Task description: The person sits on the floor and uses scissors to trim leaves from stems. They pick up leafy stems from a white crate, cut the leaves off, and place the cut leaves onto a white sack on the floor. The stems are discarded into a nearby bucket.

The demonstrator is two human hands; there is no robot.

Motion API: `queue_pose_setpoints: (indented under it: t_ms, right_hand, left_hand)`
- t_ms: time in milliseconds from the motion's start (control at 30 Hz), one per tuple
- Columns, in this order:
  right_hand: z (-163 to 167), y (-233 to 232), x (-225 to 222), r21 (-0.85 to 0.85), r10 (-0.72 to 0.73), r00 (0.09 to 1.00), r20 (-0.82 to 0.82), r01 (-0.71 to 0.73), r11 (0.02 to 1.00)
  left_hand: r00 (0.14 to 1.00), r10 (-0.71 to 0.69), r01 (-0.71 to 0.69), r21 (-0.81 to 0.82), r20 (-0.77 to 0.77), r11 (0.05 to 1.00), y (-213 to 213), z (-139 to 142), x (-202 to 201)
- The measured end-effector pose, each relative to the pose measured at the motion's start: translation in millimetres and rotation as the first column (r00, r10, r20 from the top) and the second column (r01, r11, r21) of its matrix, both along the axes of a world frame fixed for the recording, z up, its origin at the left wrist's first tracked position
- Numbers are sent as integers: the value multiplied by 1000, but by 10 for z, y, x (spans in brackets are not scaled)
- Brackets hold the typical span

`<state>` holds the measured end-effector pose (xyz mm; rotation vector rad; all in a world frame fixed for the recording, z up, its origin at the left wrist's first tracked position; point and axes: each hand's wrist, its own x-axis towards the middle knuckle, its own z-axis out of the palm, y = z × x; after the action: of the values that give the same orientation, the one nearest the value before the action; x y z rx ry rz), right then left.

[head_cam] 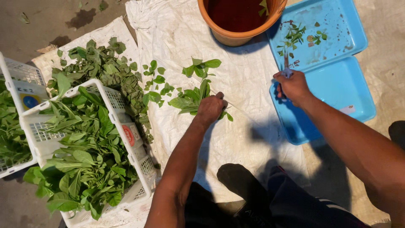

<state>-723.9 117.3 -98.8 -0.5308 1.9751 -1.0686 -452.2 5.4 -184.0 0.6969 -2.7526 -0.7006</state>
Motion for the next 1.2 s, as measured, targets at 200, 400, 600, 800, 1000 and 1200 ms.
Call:
queue_pose_setpoints:
  t_ms: [200,400,600,800,1000,1200]
  right_hand:
    - [-103,-201,464,118,432,876,-213,-416,902]
    - [42,-740,1101,261,744,479,-466,-729,633]
    - [244,-1347,1656,174,744,346,-572,-835,522]
    - [265,-1578,1873,193,709,228,-667,-866,461]
    - [269,-1558,1685,181,781,197,-593,-912,367]
    - [408,-1614,1645,252,865,-49,-499,-963,91]
  left_hand:
    - [844,413,-299,340,-341,892,-108,225,195]
    - [541,759,-510,577,-361,638,-448,468,573]
    - [421,832,-577,601,-361,552,-557,651,1015]
    - [387,820,-565,593,-422,573,-527,712,1302]
    - [342,845,-439,726,-410,530,-542,772,1460]
    - [382,824,-432,708,-418,559,-589,831,1506]
